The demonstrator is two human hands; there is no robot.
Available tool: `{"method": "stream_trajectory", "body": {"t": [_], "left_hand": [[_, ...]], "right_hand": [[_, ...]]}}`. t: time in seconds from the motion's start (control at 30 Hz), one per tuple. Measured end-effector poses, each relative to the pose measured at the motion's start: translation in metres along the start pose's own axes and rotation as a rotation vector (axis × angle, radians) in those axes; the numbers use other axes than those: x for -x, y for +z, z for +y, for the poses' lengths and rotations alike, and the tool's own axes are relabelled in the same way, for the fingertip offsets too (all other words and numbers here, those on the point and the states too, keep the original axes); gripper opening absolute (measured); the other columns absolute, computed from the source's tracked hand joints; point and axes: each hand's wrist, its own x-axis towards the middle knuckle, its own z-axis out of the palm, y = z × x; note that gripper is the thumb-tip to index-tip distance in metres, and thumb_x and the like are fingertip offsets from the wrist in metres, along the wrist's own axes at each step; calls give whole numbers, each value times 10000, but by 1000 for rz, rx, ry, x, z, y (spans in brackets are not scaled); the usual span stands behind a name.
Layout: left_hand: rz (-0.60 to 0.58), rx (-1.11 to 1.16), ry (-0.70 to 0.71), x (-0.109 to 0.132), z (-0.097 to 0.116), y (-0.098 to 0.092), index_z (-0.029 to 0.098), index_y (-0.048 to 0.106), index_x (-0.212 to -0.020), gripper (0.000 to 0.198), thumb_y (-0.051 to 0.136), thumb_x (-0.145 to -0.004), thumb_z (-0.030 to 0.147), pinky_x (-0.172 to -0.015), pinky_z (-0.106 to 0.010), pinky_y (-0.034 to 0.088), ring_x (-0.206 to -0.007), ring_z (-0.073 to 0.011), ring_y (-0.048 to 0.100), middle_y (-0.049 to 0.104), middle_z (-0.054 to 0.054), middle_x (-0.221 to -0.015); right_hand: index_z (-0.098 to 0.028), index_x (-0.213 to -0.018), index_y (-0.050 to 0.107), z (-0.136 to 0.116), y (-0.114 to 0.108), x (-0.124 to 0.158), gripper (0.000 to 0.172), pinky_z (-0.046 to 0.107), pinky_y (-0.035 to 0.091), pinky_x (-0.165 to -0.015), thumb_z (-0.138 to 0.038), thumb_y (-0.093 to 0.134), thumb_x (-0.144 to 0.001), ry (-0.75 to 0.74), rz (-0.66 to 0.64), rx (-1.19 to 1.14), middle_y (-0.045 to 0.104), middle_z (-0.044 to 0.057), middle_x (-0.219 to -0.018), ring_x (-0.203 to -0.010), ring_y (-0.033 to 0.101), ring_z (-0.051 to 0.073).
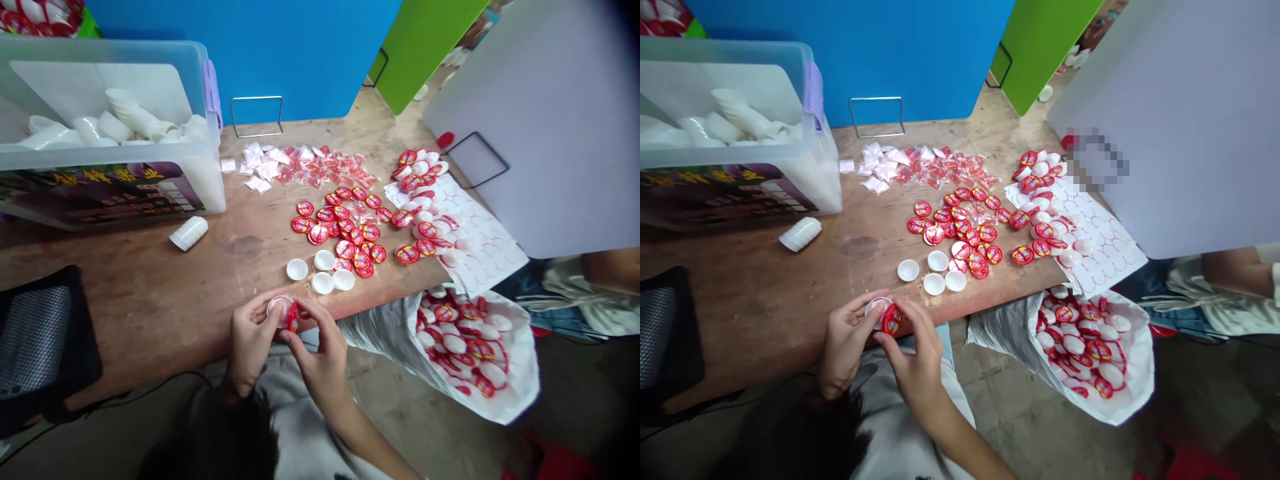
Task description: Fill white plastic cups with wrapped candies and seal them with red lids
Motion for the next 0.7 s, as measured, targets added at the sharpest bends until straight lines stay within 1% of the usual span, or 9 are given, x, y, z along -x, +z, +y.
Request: {"method": "stream_trajectory", "body": {"t": [0.07, 0.13, 0.2, 0.27, 0.33, 0.4, 0.53, 0.63, 0.7], "left_hand": [[-43, 29, -37, 3, 0, 1, 94, 639, -1135, 472, 684, -741, 349, -708, -237, 550, -914, -225, 678, 708, -128, -1042], [-99, 71, -68, 7, 3, 0, 112, 571, -1248, 551, 658, -770, 370, -741, -246, 553, -959, -226, 665, 679, -124, -1124], [-138, 90, -66, 10, 6, -2, 126, 519, -1306, 582, 638, -791, 369, -791, -251, 544, -991, -222, 654, 661, -116, -1165], [-149, 79, -50, 11, 9, -2, 133, 497, -1326, 590, 634, -796, 355, -836, -262, 533, -1018, -224, 643, 649, -112, -1190], [-131, 53, -20, 11, 9, -1, 138, 512, -1313, 571, 638, -793, 338, -878, -269, 517, -1047, -224, 631, 632, -110, -1221], [-82, 21, 27, 11, 8, 0, 132, 566, -1262, 522, 651, -780, 314, -899, -262, 507, -1054, -220, 630, 633, -110, -1218], [-3, -2, 70, 9, 2, 3, 118, 664, -1128, 413, 674, -745, 273, -819, -265, 548, -956, -227, 674, 701, -111, -1075], [8, -17, 63, 7, -1, 4, 100, 694, -1061, 359, 674, -730, 240, -785, -273, 562, -899, -228, 691, 722, -115, -1005], [-5, -12, 48, 7, 0, 4, 98, 695, -1057, 349, 660, -730, 215, -794, -281, 561, -910, -230, 688, 719, -117, -1013]], "right_hand": [[-233, -1230, 543, 4, 4, 0, 439, 363, 514, -938, -180, 656, -809, -77, 66, 60, 642, 81, -1151, -1083, 601, 206], [-232, -1254, 535, 7, 5, -1, 452, 348, 521, -937, -162, 640, -820, -114, 82, 79, 644, 84, -1170, -1091, 606, 198], [-234, -1255, 541, 8, 5, 0, 458, 341, 534, -922, -165, 649, -815, -117, 79, 71, 650, 84, -1169, -1071, 623, 197], [-233, -1252, 548, 8, 5, 1, 462, 353, 551, -897, -183, 663, -807, -101, 81, 43, 659, 87, -1154, -1039, 641, 207], [-230, -1258, 543, 7, 4, 2, 474, 376, 557, -886, -194, 670, -803, -76, 85, 10, 657, 95, -1154, -1031, 643, 219], [-233, -1258, 542, 5, 3, 3, 485, 396, 553, -893, -196, 681, -795, -64, 88, -5, 654, 97, -1153, -1042, 635, 227], [-269, -1270, 531, 0, 3, 2, 523, 391, 545, -904, -176, 693, -781, -101, 92, 6, 656, 77, -1139, -1058, 622, 226], [-301, -1291, 515, -3, 4, 1, 531, 375, 540, -909, -137, 654, -805, -128, 91, 32, 626, 77, -1177, -1096, 599, 221], [-319, -1298, 513, -3, 7, 1, 510, 378, 535, -912, -129, 609, -835, -142, 91, 54, 592, 83, -1218, -1116, 585, 224]]}}
